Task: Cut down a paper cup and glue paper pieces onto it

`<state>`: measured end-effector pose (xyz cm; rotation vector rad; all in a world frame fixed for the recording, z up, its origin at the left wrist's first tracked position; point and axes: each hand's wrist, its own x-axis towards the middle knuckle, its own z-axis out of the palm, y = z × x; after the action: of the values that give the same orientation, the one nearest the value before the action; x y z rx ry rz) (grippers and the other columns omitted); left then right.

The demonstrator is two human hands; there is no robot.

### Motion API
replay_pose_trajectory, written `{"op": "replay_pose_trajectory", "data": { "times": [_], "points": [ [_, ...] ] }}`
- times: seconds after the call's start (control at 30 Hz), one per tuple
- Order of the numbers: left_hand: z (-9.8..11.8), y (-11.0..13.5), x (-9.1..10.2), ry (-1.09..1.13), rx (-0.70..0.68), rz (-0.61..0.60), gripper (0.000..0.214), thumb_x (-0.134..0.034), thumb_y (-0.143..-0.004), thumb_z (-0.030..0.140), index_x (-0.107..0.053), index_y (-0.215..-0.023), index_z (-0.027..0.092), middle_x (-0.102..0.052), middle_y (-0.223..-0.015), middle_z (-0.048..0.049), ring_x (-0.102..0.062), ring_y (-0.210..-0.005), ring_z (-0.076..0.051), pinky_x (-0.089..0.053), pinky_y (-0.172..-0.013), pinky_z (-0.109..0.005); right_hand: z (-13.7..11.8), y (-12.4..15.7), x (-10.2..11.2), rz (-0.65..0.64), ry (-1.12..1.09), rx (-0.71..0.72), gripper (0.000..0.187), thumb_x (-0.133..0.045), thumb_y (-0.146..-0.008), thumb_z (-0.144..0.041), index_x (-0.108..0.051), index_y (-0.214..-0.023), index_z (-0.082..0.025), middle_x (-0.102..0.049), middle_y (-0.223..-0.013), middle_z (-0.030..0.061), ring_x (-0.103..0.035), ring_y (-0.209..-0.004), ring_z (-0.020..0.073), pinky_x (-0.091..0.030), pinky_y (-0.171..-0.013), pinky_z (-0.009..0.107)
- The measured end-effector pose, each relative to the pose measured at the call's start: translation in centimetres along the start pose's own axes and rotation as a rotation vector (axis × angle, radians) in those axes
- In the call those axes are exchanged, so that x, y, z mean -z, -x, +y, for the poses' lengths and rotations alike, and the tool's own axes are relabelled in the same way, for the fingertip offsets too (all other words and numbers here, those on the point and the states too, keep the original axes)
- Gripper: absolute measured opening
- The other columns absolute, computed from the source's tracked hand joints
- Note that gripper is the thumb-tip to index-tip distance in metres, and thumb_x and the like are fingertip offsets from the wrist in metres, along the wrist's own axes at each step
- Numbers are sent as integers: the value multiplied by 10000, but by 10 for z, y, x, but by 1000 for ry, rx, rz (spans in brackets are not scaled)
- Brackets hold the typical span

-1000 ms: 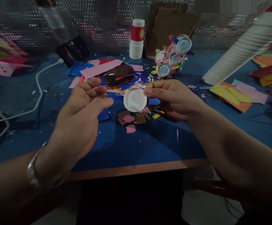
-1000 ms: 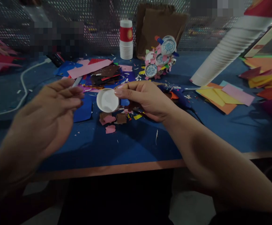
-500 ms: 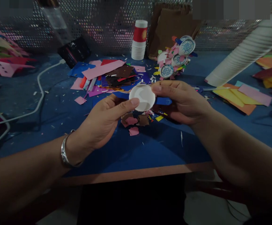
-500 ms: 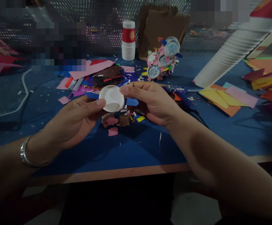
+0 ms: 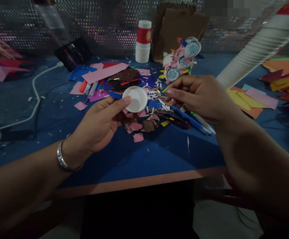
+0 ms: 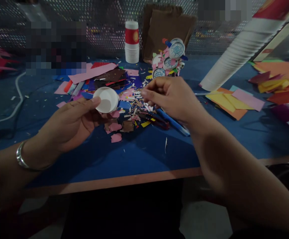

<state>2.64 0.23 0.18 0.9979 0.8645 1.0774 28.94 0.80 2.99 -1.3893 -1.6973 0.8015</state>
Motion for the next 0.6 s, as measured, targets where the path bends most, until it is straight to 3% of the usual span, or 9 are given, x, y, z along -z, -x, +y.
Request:
{"op": "replay_pose_trajectory", "data": {
  "times": [0.1, 0.27, 0.37, 0.47, 0.6],
  "points": [
    [1, -2, 3, 20, -17, 5, 229, -883, -885, 338, -783, -952, 144, -839, -985, -96, -808, -885, -231, -648, -708, -291, 14, 8, 33, 205, 408, -28, 137, -830, -899, -316, -805, -943, -189, -754, -809, 35, -634, -730, 161, -477, -725, 330],
    [1, 1, 3, 44, 13, 14, 224, -858, -908, 336, -746, -890, 144, -833, -966, -121, -818, -875, -266, -642, -704, -341, 48, 26, 69, 353, 704, -239, 118, -837, -874, -254, -756, -943, -205, -791, -887, 79, -693, -792, 205, -480, -777, 365],
    [1, 3, 3, 44, 22, -5, 233, -871, -897, 343, -749, -903, 145, -821, -929, -108, -804, -844, -248, -623, -693, -327, 63, 29, 73, 340, 840, -301, 267, -871, -862, -414, -717, -969, -224, -783, -949, 90, -694, -864, 249, -466, -800, 392],
    [1, 3, 4, 48, 41, 14, 221, -863, -888, 321, -761, -959, 138, -806, -897, -96, -773, -791, -222, -617, -686, -325, 72, 25, 70, 328, 832, -304, 416, -868, -838, -546, -669, -1025, -233, -756, -985, 86, -689, -901, 270, -467, -801, 399],
    [-1, 0, 5, 38, 92, 56, 245, -919, -793, 251, -715, -885, 151, -781, -841, -76, -740, -746, -203, -591, -656, -317, 77, 19, 68, 325, 782, -334, 465, -901, -787, -509, -598, -1015, -240, -707, -965, 63, -663, -893, 254, -470, -822, 400]
  ]
}}
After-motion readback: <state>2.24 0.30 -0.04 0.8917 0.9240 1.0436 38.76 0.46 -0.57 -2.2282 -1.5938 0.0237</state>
